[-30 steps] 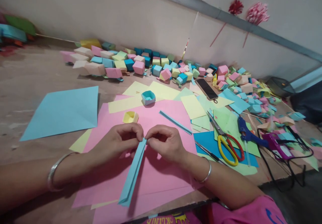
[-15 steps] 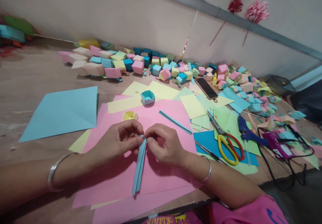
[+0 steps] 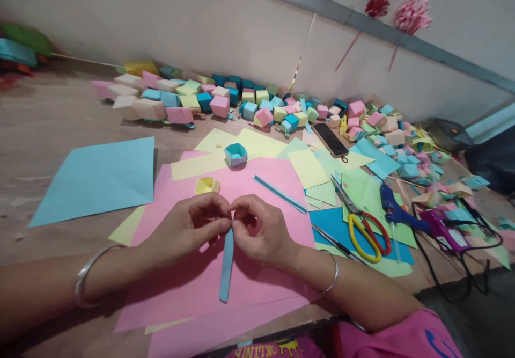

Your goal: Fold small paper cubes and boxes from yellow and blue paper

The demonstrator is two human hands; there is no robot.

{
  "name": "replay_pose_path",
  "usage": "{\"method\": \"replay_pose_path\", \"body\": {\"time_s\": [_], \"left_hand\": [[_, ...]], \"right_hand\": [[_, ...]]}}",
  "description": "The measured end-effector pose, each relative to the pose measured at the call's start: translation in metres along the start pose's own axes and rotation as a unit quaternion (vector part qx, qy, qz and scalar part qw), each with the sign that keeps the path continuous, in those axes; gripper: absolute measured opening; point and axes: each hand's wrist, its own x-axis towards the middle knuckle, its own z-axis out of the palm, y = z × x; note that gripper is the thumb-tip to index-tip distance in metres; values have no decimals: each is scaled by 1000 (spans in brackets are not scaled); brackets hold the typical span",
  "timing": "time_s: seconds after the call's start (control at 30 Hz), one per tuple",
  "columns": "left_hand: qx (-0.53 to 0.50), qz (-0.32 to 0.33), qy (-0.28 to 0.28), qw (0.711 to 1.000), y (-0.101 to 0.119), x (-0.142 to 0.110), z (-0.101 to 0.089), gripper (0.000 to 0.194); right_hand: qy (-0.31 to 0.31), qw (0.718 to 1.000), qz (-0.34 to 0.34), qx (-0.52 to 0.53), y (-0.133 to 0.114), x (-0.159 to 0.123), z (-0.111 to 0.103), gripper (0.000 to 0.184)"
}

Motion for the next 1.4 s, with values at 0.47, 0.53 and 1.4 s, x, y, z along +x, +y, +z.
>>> {"method": "replay_pose_path", "body": {"time_s": [0.47,0.53,1.4], "left_hand": [[-135,-59,39,988,-5,4,-6,26],[-164,-77,50,982,-6,4,-4,24],[-71,-37,80,994,-7,7,-2,18]], "right_hand": [[-30,948,-250,-196,4,6,-8,20],[-25,954,-232,-189,3,6,-8,18],[62,984,136,96,3,5,2,9]]}}
